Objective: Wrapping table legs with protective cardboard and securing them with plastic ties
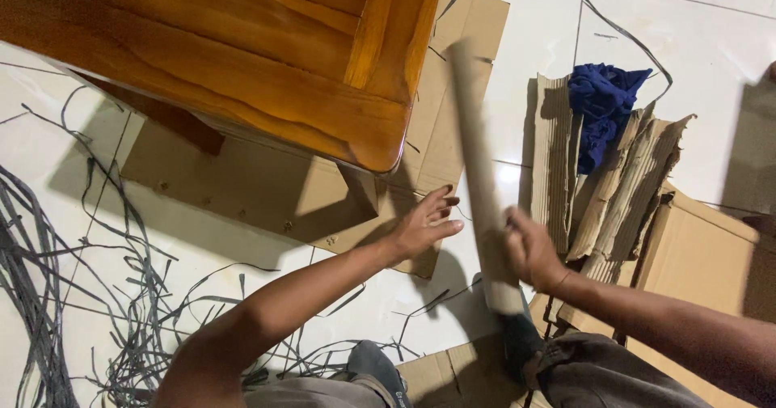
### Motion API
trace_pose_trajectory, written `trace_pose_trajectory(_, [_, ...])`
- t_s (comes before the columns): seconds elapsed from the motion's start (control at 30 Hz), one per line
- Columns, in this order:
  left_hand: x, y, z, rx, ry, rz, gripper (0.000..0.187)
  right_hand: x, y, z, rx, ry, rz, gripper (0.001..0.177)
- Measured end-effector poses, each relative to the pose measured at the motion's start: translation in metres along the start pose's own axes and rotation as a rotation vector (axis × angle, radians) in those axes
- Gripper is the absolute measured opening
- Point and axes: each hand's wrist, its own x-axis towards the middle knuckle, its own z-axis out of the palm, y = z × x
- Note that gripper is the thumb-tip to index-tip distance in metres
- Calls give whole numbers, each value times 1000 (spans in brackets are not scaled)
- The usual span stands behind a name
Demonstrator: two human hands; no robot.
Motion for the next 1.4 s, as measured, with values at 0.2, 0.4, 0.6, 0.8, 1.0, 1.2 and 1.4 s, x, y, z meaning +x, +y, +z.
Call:
trace_pose_trajectory(0.2, [-8,31,-4,135,-181,-53,76,-22,-25,9,-60,-375,-114,9])
trace_pose_trajectory(0.4, [-41,44,10,561,-145,60,59,13,-36,-1,-149,-557,-244,10])
trace_pose_trajectory(0.6, [-59,66,13,963,41,254,48,52,-41,11,52,-564,-66,10])
trace_pose_trajectory(0.8, [-60,40,-8,916,257,122,55,89,-129,15,349,-514,-117,18])
trace_pose_trajectory(1.0, [-79,71,-22,865,437,235,55,116,-97,53,453,-543,-99,24])
trace_pose_trajectory(1.2, [-96,74,-35,841,620,281,45,138,-128,49,421,-485,96,27])
trace_pose_trajectory(1.4, [-89,74,-62,770,674,468,29,155,-126,64,317,-440,93,28])
